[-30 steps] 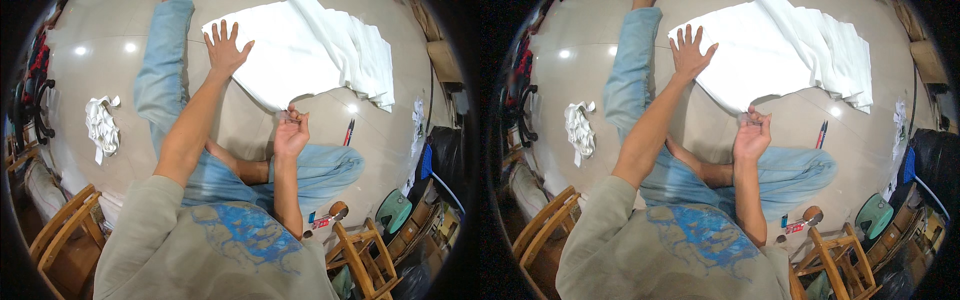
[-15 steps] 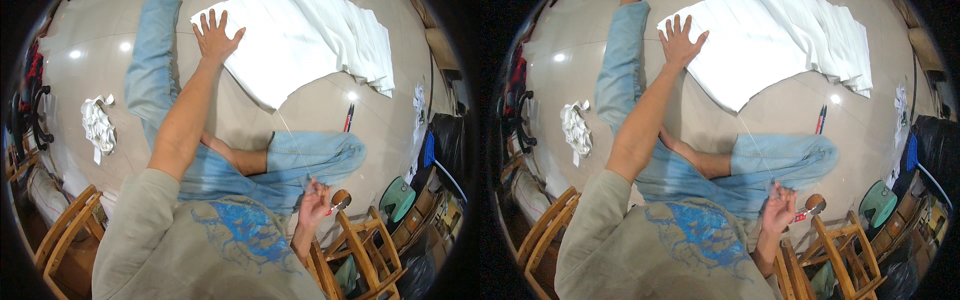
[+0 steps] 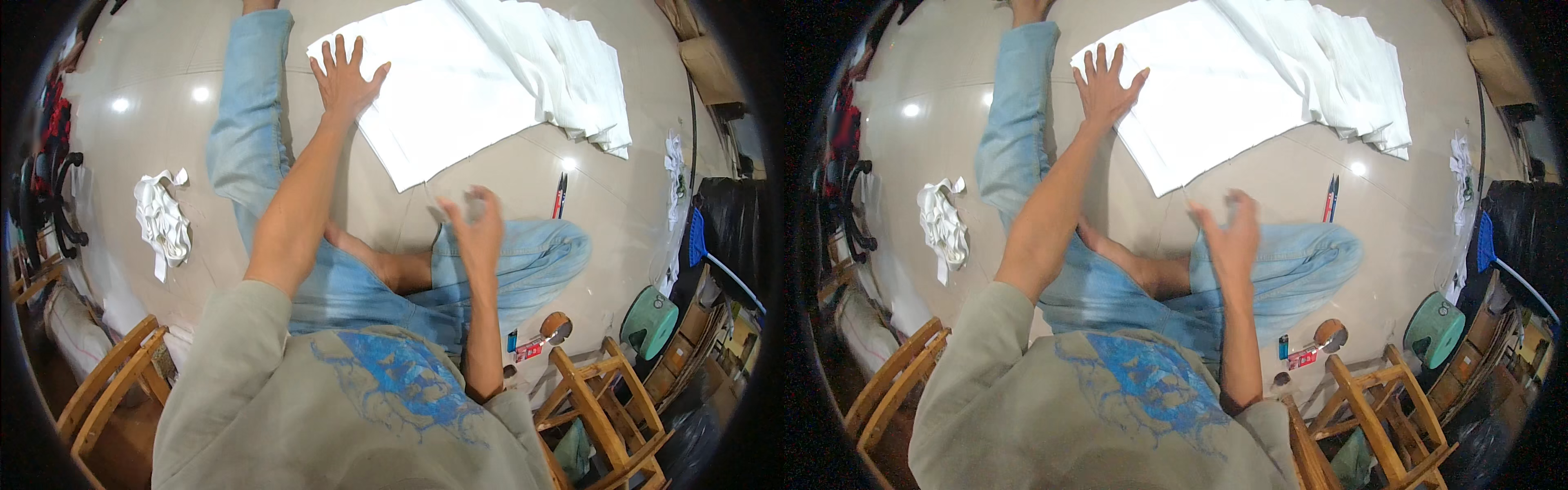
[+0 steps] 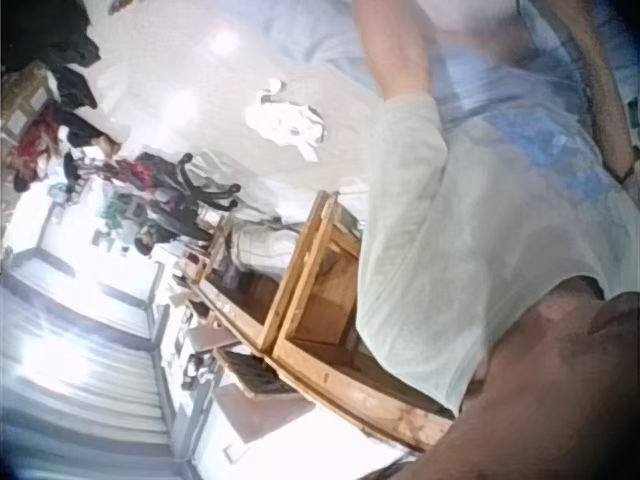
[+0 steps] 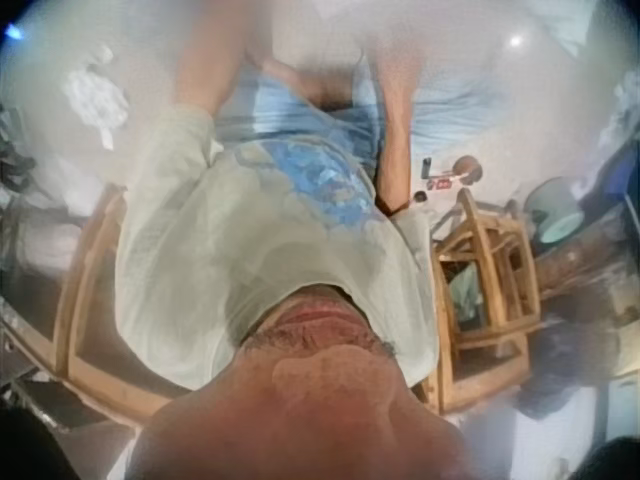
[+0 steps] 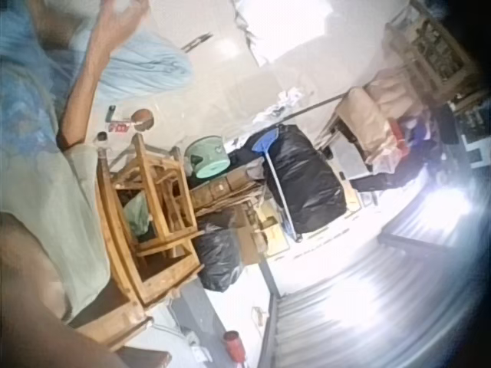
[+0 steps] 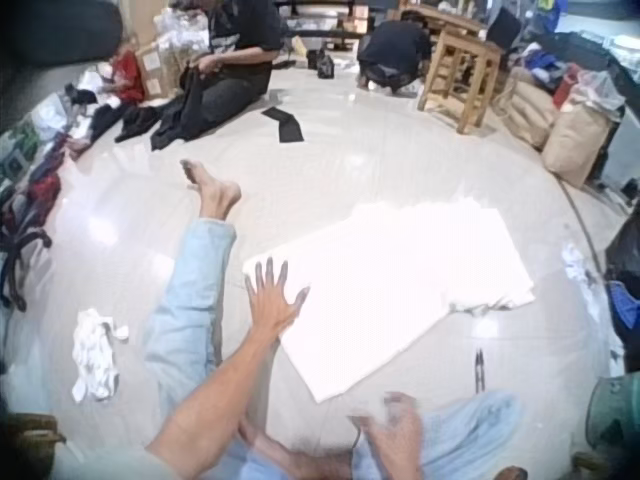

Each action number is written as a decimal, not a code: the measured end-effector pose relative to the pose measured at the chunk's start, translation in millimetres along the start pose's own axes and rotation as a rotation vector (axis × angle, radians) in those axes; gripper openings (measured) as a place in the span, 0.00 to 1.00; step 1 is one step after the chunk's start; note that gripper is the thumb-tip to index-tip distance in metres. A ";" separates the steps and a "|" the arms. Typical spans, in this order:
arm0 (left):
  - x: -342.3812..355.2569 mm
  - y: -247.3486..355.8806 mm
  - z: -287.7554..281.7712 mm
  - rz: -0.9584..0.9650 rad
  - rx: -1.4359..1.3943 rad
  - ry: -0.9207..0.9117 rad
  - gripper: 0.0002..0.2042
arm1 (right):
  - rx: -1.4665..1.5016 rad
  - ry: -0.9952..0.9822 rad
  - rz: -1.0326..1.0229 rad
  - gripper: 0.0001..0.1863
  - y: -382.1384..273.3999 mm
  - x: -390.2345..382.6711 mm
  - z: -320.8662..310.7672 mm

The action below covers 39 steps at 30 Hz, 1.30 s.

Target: The person sits on the floor and cuts a large piece of white fabric using scissors. They fold the fabric to align edges and then cut along the fold to create straight lines, repeating the process to trim the material.

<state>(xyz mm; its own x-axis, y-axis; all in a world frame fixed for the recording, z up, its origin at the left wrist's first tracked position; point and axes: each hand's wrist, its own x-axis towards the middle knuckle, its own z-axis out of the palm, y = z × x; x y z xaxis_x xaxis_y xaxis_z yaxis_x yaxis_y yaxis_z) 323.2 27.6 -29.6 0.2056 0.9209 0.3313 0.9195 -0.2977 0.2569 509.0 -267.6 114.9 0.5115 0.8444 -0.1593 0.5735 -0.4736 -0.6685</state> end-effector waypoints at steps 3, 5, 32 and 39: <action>1.2 10.4 -6.3 -0.019 -0.027 -0.019 0.43 | -0.225 -0.315 0.073 0.24 -4.8 16.6 37.3; -0.9 10.6 -9.1 -0.024 -0.017 -0.020 0.43 | -0.283 -0.428 0.035 0.23 7.0 17.1 51.6; 2.5 13.5 -22.7 -0.091 -0.089 -0.008 0.42 | 1.644 0.150 0.504 0.16 43.5 -76.3 -5.8; 3.2 11.9 -18.4 -0.077 -0.077 0.014 0.42 | 1.596 0.190 0.529 0.17 55.8 -124.4 -57.3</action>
<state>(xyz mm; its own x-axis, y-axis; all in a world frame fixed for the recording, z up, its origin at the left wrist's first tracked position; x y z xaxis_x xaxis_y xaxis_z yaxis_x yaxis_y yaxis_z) 328.7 22.4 -8.7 0.1304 0.9381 0.3208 0.9036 -0.2456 0.3510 514.0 -413.4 139.1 0.5540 0.5916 -0.5858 -0.7837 0.1330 -0.6068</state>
